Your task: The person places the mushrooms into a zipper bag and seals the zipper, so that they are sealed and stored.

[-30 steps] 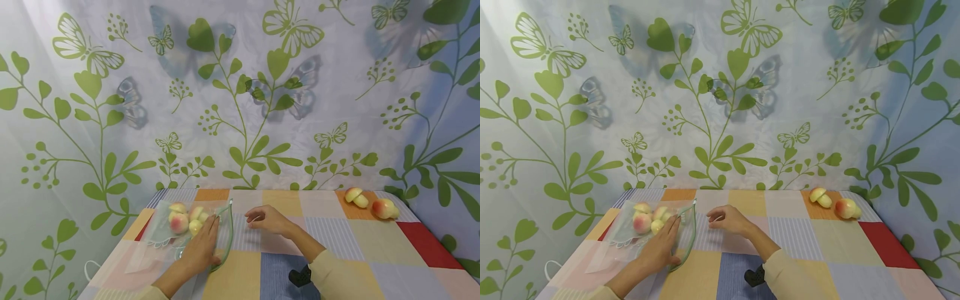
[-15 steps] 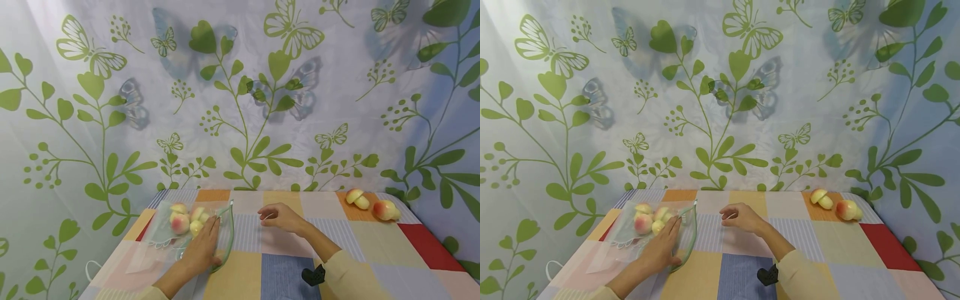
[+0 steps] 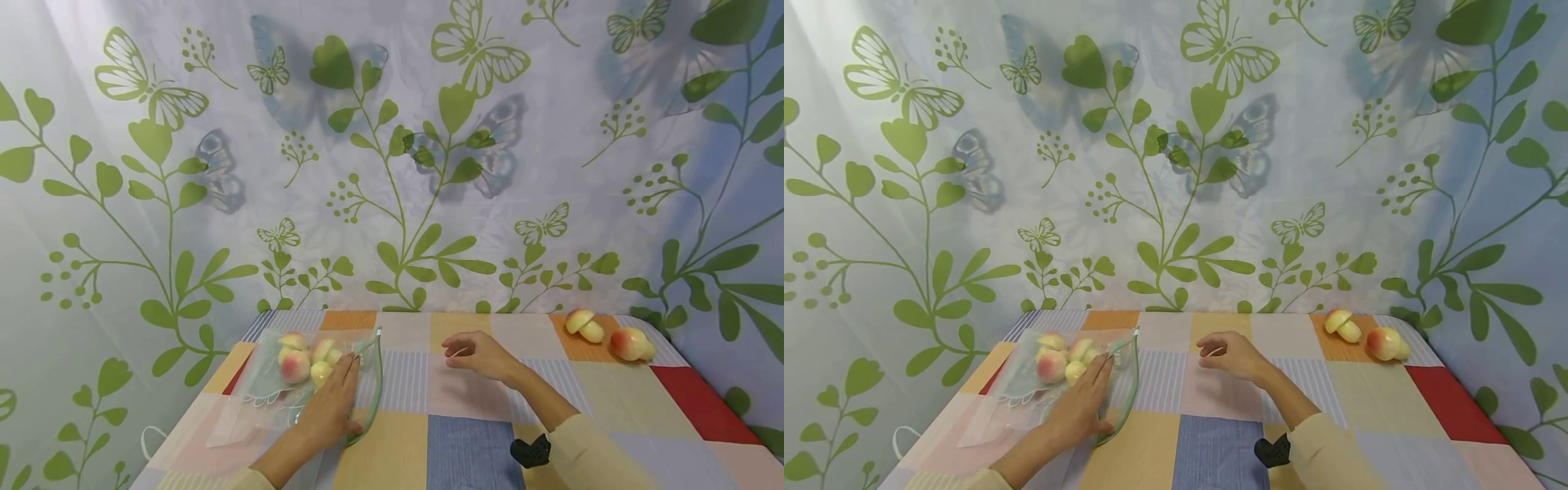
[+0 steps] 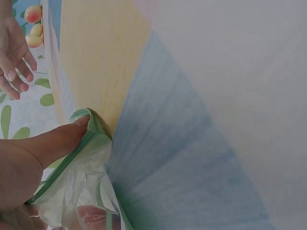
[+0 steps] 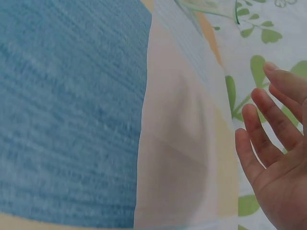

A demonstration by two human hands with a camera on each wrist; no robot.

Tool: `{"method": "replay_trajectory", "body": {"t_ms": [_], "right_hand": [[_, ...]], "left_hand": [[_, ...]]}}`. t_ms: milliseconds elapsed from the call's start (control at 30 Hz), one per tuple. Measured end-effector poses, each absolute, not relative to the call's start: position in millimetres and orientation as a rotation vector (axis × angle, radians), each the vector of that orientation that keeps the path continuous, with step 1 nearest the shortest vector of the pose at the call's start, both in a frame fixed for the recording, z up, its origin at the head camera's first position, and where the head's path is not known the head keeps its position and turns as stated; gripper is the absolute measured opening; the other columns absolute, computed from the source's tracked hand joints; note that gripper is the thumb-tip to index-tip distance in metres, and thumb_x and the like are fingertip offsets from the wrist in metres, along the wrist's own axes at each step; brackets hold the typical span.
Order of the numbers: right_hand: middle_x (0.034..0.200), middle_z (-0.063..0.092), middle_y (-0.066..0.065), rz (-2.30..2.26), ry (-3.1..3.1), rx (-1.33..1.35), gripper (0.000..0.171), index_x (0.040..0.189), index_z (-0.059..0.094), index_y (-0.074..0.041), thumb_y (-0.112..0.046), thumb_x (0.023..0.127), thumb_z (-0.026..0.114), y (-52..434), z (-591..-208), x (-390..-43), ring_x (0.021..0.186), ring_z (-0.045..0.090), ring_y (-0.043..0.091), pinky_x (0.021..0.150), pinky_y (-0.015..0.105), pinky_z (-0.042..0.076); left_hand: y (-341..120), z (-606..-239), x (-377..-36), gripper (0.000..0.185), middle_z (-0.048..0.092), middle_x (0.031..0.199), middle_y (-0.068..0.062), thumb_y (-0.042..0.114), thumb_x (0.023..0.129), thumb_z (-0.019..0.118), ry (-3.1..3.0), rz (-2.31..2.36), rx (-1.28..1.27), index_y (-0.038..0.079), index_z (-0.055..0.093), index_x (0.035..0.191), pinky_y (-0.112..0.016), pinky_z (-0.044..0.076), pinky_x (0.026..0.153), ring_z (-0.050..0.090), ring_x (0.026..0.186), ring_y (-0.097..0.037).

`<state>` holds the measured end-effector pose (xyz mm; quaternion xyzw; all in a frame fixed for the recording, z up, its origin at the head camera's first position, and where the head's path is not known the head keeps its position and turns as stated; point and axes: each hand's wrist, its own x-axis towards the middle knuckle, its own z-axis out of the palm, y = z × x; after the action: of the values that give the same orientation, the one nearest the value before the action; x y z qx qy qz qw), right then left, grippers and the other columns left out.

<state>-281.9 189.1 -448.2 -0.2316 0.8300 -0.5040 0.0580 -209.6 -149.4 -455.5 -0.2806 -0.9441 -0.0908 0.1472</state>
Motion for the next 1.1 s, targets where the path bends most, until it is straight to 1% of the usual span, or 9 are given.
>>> {"method": "replay_trajectory", "body": {"t_ms": [167,333,533,700,833,967,1100], "right_hand": [[0.105,0.062,0.011,-1.51,2.55,-0.677,0.041,0.119,0.061,-0.012,-0.028,0.083,0.071,198,-448,-280,0.094,0.061,0.022,0.078,0.036,0.051],[0.107,0.062,0.011,-1.488,2.59,-0.649,0.039,0.119,0.062,-0.012,-0.025,0.083,0.07,208,-446,-278,0.095,0.061,0.023,0.079,0.036,0.051],[0.107,0.062,0.009,-1.478,2.626,-0.616,0.041,0.118,0.061,-0.014,-0.031,0.082,0.07,228,-441,-275,0.096,0.06,0.023,0.08,0.037,0.051],[0.111,0.06,0.014,-1.495,2.626,-0.561,0.045,0.12,0.06,-0.012,-0.033,0.082,0.07,252,-439,-271,0.1,0.059,0.025,0.082,0.037,0.05],[0.112,0.06,0.013,-1.499,2.637,-0.484,0.045,0.121,0.059,-0.012,-0.033,0.082,0.07,270,-440,-267,0.101,0.059,0.025,0.084,0.037,0.05],[0.113,0.061,0.014,-1.513,2.668,-0.468,0.046,0.123,0.058,-0.009,-0.03,0.084,0.069,288,-442,-263,0.102,0.058,0.027,0.085,0.04,0.049],[0.115,0.059,0.018,-1.525,2.672,-0.459,0.048,0.124,0.056,-0.008,-0.032,0.084,0.068,305,-444,-258,0.104,0.057,0.028,0.087,0.043,0.047]], "left_hand": [[-149,-456,-210,0.12,0.026,0.144,-0.022,0.028,0.048,0.091,-2.718,-0.26,-0.805,-0.008,0.024,0.141,-0.041,0.032,0.102,0.026,0.132,-0.035],[-150,-456,-210,0.121,0.026,0.145,-0.022,0.029,0.048,0.091,-2.723,-0.249,-0.8,-0.008,0.024,0.142,-0.04,0.032,0.103,0.026,0.133,-0.034],[-150,-456,-210,0.122,0.023,0.147,-0.02,0.031,0.05,0.09,-2.755,-0.232,-0.782,-0.005,0.021,0.143,-0.039,0.03,0.104,0.022,0.135,-0.033],[-150,-456,-210,0.122,0.023,0.147,-0.02,0.031,0.05,0.09,-2.75,-0.218,-0.774,-0.005,0.021,0.144,-0.039,0.032,0.103,0.022,0.135,-0.033],[-150,-457,-210,0.122,0.023,0.147,-0.02,0.031,0.049,0.09,-2.743,-0.223,-0.772,-0.005,0.022,0.143,-0.039,0.034,0.101,0.023,0.134,-0.033],[-150,-456,-209,0.121,0.025,0.146,-0.021,0.03,0.049,0.09,-2.731,-0.226,-0.776,-0.006,0.023,0.143,-0.04,0.035,0.101,0.024,0.134,-0.033],[-151,-456,-209,0.12,0.025,0.145,-0.022,0.03,0.05,0.09,-2.715,-0.215,-0.796,-0.007,0.023,0.142,-0.04,0.034,0.102,0.025,0.133,-0.034]]}}
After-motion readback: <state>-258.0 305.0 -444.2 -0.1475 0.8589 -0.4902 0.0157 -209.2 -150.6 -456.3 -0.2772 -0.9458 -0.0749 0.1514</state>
